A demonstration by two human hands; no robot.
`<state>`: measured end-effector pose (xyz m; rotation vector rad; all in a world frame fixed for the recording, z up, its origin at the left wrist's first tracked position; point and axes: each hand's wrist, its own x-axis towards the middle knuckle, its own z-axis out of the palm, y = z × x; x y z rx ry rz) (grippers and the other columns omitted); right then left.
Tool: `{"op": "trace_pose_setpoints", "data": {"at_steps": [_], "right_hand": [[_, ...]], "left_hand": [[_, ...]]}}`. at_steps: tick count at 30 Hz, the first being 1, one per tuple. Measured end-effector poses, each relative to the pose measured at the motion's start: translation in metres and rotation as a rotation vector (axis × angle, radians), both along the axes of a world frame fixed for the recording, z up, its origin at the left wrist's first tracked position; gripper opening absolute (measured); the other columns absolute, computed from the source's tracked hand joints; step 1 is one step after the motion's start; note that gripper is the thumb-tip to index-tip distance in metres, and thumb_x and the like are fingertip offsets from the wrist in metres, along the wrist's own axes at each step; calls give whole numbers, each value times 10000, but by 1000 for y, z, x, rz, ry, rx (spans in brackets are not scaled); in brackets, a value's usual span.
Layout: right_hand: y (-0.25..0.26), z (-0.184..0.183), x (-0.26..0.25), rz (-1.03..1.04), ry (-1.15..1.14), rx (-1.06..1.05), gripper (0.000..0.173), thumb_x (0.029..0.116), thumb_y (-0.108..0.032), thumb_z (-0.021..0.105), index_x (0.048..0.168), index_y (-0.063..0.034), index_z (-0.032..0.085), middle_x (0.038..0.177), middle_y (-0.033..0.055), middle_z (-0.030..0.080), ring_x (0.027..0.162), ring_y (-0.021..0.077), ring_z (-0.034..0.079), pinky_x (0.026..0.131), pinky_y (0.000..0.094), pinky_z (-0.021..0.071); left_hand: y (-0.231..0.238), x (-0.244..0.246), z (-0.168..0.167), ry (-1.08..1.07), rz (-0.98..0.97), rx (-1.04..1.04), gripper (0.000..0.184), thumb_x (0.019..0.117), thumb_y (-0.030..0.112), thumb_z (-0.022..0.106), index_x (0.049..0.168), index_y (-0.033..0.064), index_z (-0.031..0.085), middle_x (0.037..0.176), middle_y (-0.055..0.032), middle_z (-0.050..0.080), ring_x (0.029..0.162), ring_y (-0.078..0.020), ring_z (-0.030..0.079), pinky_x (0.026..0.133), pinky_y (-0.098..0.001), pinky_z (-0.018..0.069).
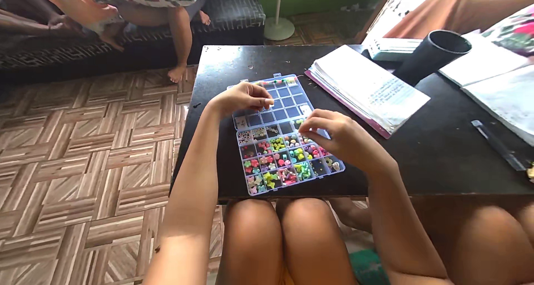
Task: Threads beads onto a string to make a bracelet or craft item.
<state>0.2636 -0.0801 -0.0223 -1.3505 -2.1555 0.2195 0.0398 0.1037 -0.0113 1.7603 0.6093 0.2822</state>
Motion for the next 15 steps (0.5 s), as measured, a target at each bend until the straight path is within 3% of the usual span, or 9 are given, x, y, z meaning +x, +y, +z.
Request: {"op": "trace_pose_setpoints", "data": {"at_steps": [4,15], "right_hand": [[-1,-1,-17,6,-124,37,107,917,-101,705,978,-106,793,959,94,694,875,263,670,762,455,524],[4,8,-31,37,-257,11,62,920,-109,722,922,-92,781,984,121,694,891,302,674,778,486,517]], "left_hand": [[1,-1,-1,-2,-13,1,125,1020,49,564,970,69,677,800,83,673,718,19,619,697,-157,521],[4,-2,-3,-51,-27,-50,137,1021,45,555,962,83,673,794,85,665,702,19,605,675,-153,509]]}}
